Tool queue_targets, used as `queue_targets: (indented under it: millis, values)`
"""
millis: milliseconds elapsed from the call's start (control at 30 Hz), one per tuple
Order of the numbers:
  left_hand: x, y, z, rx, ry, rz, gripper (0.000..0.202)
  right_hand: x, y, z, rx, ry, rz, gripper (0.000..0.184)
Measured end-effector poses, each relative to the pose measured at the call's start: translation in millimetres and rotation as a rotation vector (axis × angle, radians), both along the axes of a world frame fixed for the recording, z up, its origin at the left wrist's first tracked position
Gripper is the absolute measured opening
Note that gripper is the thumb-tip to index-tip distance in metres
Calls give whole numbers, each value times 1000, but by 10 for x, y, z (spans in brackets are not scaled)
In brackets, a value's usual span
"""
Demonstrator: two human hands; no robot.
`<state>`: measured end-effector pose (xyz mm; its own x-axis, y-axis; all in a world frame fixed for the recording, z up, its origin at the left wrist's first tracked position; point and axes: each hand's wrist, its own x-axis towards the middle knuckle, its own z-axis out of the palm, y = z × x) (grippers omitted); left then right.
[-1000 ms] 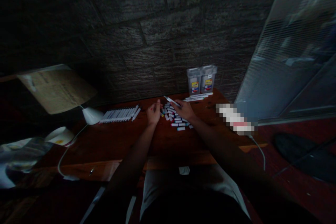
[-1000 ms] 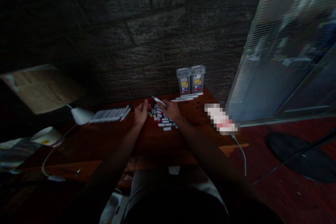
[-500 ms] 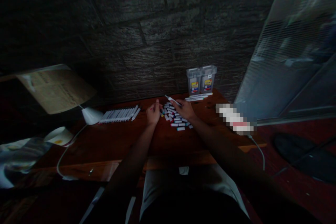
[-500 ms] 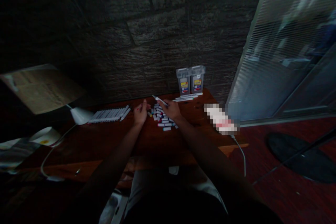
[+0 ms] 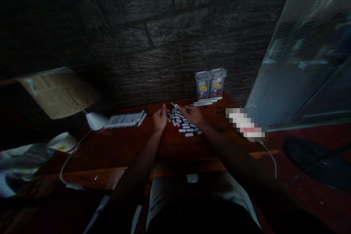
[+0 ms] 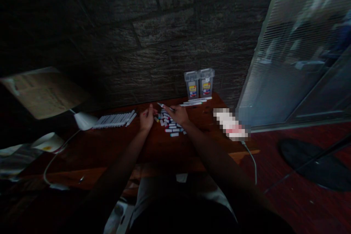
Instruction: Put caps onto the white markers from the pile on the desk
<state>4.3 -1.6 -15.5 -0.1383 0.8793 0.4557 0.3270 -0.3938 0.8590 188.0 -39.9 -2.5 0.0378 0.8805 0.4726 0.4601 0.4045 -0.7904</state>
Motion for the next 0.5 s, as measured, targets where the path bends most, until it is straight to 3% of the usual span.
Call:
queue_targets:
  millis: [200,500]
  values:
    - [6,7,-12,33,-14,-1,57,-23,-24,42,-96,-36,71,66]
    - [15,-18,24,22,-8,9,57,0,-20,62,-91,8,60,69]
